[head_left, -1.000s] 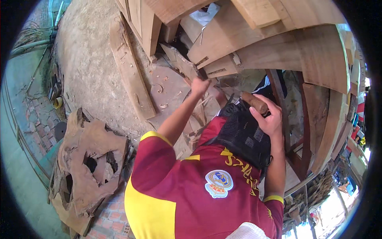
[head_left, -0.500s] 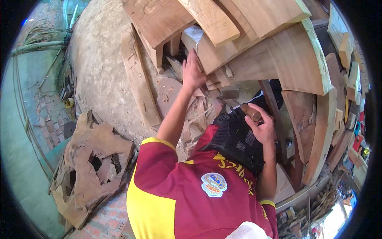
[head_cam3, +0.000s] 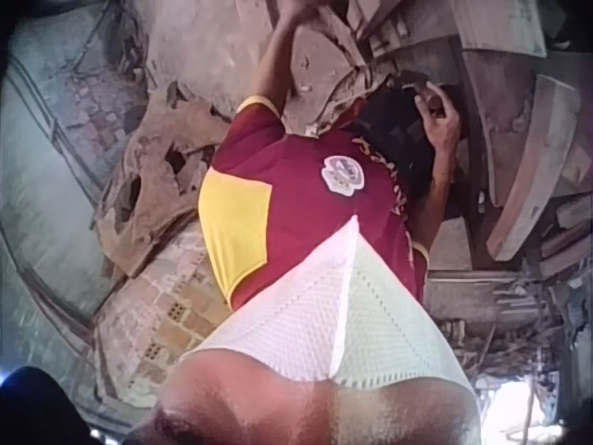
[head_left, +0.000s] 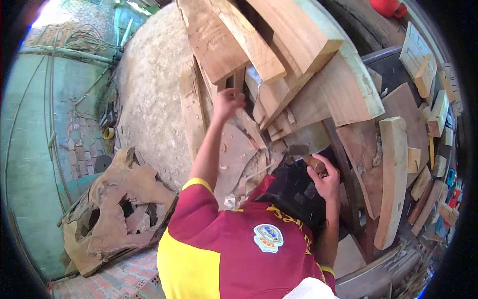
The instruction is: The person selects a small wooden block, brushes it with a yellow-handled brush, and then uses a tape measure to measure a larger wooden plank. The person handles multiple pieces of wood and tools on a cluttered workbench.
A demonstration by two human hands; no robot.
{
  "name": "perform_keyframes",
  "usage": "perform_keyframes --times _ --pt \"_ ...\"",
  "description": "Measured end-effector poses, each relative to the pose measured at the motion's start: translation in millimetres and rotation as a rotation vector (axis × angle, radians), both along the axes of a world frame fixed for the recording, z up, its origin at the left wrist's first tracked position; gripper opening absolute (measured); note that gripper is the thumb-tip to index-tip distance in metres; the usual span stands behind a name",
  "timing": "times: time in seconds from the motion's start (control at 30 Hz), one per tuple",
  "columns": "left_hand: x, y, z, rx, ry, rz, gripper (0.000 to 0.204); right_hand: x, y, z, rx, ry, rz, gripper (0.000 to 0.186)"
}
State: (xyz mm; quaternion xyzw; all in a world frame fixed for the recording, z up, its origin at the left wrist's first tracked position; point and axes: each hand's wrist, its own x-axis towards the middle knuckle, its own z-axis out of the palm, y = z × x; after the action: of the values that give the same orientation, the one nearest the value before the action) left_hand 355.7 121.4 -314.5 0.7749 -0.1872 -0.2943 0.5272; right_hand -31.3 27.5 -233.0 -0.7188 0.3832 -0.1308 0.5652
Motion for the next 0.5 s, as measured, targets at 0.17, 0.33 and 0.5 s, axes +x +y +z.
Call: perform_keyframes --times 0.17,0.33,0.5 --pt "85.9 30.8 90.8 -0.059 -0.428 0.497 0.054 1.1 3.2 0.0 0.001 0.002 0.026 0.043" --pt "72.9 -12.0 210.7 0.055 -0.327 0.394 0.067 -5.5 -0.7 -10.5 -0.106 -0.036 0.015 0.041" --pt "102.8 -64.8 227.3 0.180 -0.542 0.240 0.084 -3.7 3.1 -1.9 -0.073 -0.023 0.076 0.046"
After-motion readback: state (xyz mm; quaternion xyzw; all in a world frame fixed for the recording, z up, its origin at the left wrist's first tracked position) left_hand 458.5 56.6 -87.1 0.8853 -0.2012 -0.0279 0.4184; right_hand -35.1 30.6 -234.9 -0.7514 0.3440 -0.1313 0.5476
